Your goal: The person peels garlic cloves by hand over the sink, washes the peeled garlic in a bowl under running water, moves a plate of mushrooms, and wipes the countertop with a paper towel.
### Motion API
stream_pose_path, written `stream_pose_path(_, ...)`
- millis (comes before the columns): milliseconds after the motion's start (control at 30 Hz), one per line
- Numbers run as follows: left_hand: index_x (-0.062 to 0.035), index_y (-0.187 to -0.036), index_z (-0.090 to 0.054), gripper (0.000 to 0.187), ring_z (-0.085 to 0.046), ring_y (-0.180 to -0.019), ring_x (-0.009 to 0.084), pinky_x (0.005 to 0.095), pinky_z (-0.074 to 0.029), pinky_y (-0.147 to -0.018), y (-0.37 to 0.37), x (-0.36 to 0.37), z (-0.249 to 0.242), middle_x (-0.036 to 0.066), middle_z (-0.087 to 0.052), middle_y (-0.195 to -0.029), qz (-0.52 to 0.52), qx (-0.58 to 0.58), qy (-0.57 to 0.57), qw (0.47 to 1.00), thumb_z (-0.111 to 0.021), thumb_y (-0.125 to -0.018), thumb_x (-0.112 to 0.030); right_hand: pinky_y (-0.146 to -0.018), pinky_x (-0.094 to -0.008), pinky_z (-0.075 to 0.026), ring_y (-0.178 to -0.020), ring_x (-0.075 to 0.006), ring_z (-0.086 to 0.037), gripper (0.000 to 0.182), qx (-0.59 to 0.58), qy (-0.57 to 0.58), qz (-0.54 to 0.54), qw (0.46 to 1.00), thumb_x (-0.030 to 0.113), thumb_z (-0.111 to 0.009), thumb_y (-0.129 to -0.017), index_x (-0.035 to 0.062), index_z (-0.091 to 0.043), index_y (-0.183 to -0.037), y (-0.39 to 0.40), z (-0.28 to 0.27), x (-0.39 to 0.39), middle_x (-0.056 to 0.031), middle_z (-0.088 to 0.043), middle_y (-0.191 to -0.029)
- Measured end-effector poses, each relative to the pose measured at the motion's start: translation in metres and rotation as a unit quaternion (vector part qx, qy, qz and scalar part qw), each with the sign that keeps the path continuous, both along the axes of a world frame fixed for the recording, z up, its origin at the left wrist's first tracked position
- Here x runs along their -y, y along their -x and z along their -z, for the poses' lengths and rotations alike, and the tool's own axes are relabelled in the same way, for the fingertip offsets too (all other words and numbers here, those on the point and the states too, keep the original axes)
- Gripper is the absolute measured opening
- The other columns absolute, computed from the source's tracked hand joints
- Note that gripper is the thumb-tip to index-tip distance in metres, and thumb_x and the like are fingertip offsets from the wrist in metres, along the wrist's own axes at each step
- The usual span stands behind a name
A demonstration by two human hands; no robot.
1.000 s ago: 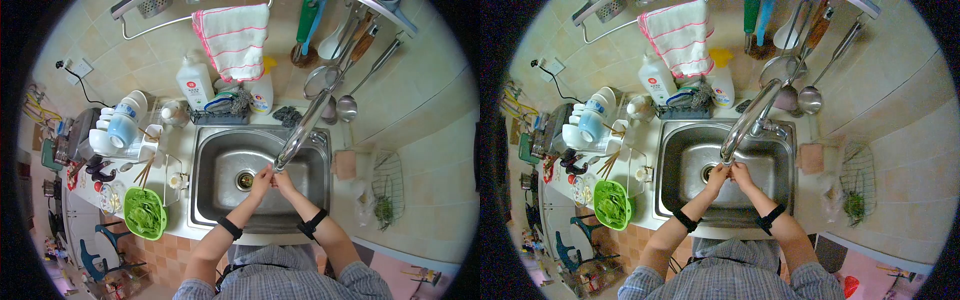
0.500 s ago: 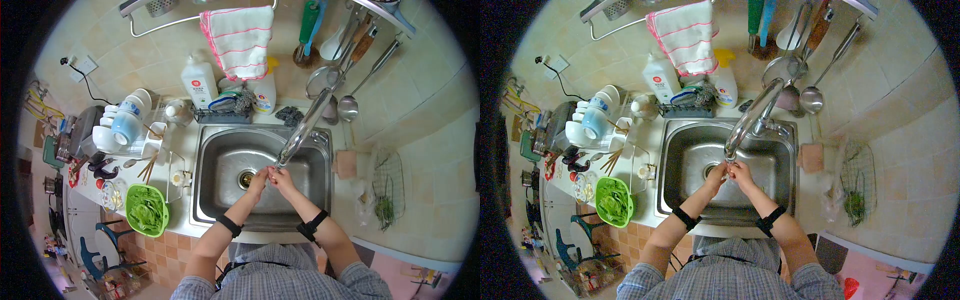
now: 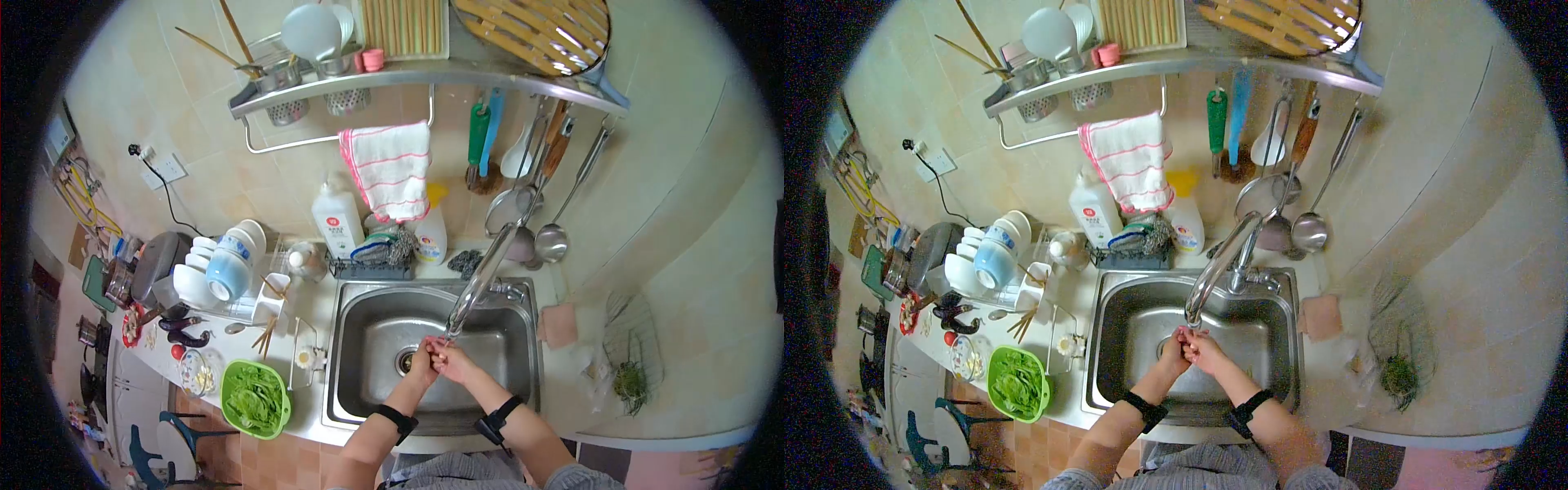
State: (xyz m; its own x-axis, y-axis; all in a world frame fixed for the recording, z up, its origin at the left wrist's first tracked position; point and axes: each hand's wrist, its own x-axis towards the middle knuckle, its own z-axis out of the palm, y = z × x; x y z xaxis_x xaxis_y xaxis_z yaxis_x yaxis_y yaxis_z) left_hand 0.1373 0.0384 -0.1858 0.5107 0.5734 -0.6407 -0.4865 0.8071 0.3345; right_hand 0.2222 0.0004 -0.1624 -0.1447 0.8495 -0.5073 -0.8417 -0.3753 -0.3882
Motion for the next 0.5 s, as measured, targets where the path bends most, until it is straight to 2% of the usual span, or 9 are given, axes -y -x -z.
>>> stream_pose_path(67,-0.0128,-0.075,-0.051,0.037,-0.054,-0.059,0.0132,0.0258,-0.044,-0.053,0.001,0.002,0.002,0.004,-0.058,-0.071,0.049,-0.022,-0.022,0.998,-0.03,-0.09,-0.039,-0.043,-0.0179,-0.034,-0.054,-0.0068,-0.044,0.015,0.024,-0.023,0.003,0.999,0.018,-0.055,-0.083,0.0087,-0.057,-0.095,-0.003,0.002,0.002,0.0003,-0.054,-0.075)
stream_pose_path(133,-0.0107,-0.085,-0.051,0.037,-0.054,-0.068,0.0176,0.0296,-0.046,-0.057,-0.006,0.004,0.016,0.005,-0.055,-0.076,0.047,-0.049,-0.061,0.996,-0.03,-0.09,-0.04,-0.047,-0.0214,-0.04,-0.06,-0.0091,-0.05,0.017,0.149,0.086,0.094,0.981,0.018,-0.056,-0.082,0.0083,-0.056,-0.096,0.006,0.007,-0.004,0.0003,-0.055,-0.08)
stream_pose_path(167,-0.0093,-0.084,-0.054,0.038,-0.054,-0.065,0.0155,0.0276,-0.043,-0.059,-0.009,0.007,0.019,0.005,-0.058,-0.076,0.043,-0.101,-0.083,0.991,-0.03,-0.091,-0.038,-0.061,-0.0255,-0.046,-0.076,-0.0124,-0.053,0.022,0.249,0.087,0.063,0.962,0.019,-0.052,-0.085,0.0073,-0.054,-0.103,0.008,0.008,-0.006,-0.0023,-0.056,-0.089)
stream_pose_path(200,-0.0093,-0.084,-0.054,0.038,-0.054,-0.065,0.0155,0.0276,-0.043,-0.059,-0.013,0.008,0.027,0.005,-0.058,-0.076,0.047,-0.098,-0.087,0.99,-0.03,-0.091,-0.038,-0.061,-0.0255,-0.046,-0.076,-0.0124,-0.053,0.022,0.251,0.084,0.069,0.962,0.019,-0.052,-0.085,0.0073,-0.054,-0.103,0.012,0.021,-0.011,-0.0023,-0.056,-0.089)
stream_pose_path(267,-0.0051,-0.094,-0.054,0.042,-0.055,-0.08,0.0214,0.0318,-0.043,-0.07,-0.019,0.006,0.047,0.008,-0.058,-0.086,-0.046,-0.22,-0.246,0.943,-0.034,-0.089,-0.042,-0.059,-0.0278,-0.042,-0.068,-0.0153,-0.054,0.015,0.492,0.021,0.06,0.869,0.015,-0.049,-0.084,0.0041,-0.059,-0.086,0.021,0.079,-0.031,-0.0059,-0.06,-0.079)
stream_pose_path(300,-0.0031,-0.107,-0.05,0.043,-0.05,-0.098,0.0248,0.0339,-0.038,-0.083,-0.014,0.02,-0.043,0.012,-0.054,-0.106,0.024,-0.298,-0.224,0.928,-0.033,-0.09,-0.039,-0.059,-0.0281,-0.042,-0.067,-0.015,-0.054,0.015,0.442,0.039,0.082,0.892,0.014,-0.049,-0.083,0.0032,-0.059,-0.082,0.022,0.118,-0.045,-0.0061,-0.059,-0.073)
stream_pose_path(400,-0.0042,-0.116,-0.042,0.044,-0.046,-0.103,0.0222,0.0313,-0.035,-0.087,-0.026,0.018,-0.01,0.012,-0.048,-0.113,0.003,-0.287,-0.213,0.934,-0.034,-0.089,-0.039,-0.06,-0.0275,-0.042,-0.066,-0.0145,-0.053,0.015,0.362,0.016,0.095,0.927,0.013,-0.048,-0.083,0.0036,-0.059,-0.082,0.014,0.091,-0.047,-0.0043,-0.06,-0.074)
stream_pose_path(433,-0.0047,-0.12,-0.039,0.046,-0.044,-0.105,0.0209,0.0301,-0.033,-0.089,-0.027,0.017,-0.002,0.012,-0.045,-0.117,-0.009,-0.28,-0.206,0.938,-0.034,-0.089,-0.039,-0.061,-0.0278,-0.042,-0.067,-0.0144,-0.053,0.015,0.27,-0.01,0.106,0.957,0.012,-0.046,-0.083,0.0046,-0.059,-0.083,0.018,0.083,-0.045,-0.0027,-0.059,-0.077)
stream_pose_path(500,-0.0048,-0.119,-0.039,0.046,-0.045,-0.104,0.0211,0.0302,-0.034,-0.088,-0.026,0.012,0.0,0.012,-0.046,-0.115,-0.01,-0.244,-0.201,0.949,-0.034,-0.089,-0.039,-0.063,-0.0284,-0.042,-0.069,-0.0142,-0.053,0.015,0.298,-0.031,0.115,0.947,0.012,-0.046,-0.083,0.0049,-0.058,-0.086,0.022,0.031,-0.03,-0.0021,-0.059,-0.08)
